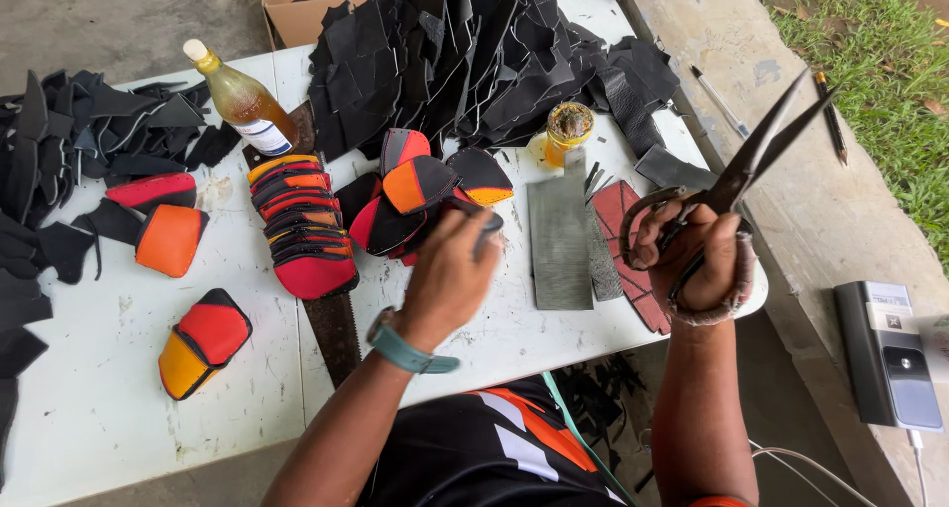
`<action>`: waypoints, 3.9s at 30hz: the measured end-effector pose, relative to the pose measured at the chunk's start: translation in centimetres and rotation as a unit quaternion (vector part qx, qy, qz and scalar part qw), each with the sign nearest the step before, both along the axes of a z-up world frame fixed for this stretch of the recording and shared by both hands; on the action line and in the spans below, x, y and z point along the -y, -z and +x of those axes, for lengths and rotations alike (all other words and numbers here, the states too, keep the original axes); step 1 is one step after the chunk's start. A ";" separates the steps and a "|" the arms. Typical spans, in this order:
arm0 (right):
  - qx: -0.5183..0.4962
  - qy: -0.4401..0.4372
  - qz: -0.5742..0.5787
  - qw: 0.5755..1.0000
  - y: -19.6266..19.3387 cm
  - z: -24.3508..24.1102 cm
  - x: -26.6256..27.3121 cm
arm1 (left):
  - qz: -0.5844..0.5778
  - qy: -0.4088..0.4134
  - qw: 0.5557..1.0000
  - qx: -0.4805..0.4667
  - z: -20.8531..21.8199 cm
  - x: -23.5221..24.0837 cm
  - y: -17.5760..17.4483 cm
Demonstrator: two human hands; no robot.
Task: The person assembles footwear by cutting a strip of fabric with shears and attaching it to a red and orange shoe-like object. The person handles multiple similar objects and fabric pieces on a white table.
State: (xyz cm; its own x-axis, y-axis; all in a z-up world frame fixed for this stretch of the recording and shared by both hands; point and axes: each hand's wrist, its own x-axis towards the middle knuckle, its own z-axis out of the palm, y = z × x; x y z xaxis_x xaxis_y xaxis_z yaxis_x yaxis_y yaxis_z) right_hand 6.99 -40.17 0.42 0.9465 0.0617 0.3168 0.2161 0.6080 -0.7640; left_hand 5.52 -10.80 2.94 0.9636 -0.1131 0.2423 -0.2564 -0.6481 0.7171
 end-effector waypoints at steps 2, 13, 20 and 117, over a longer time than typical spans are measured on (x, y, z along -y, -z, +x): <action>0.019 0.073 -0.144 0.987 -0.3 -0.4 -1.2 | -0.243 0.065 0.968 -0.016 -0.5 -1.8 -0.2; 0.172 0.231 -0.445 0.848 -2.7 -2.4 -16.0 | -0.541 0.185 0.817 -0.076 -2.0 -2.6 2.5; 0.130 0.222 -0.449 0.856 -3.5 -1.8 -16.9 | -0.544 0.167 0.820 -0.069 -1.8 -3.2 3.6; 0.182 -0.076 -0.363 0.911 0.7 -2.5 -19.8 | -0.455 0.034 0.890 0.017 -5.6 -7.4 2.0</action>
State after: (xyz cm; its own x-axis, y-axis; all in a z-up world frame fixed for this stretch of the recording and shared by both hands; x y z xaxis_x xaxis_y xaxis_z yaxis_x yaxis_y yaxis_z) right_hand 4.46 -20.36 -0.31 0.7497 0.5019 0.4313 0.4906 0.0159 -0.8713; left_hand -0.07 -3.38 0.98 0.9523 0.0867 0.2927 -0.3047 0.2147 0.9279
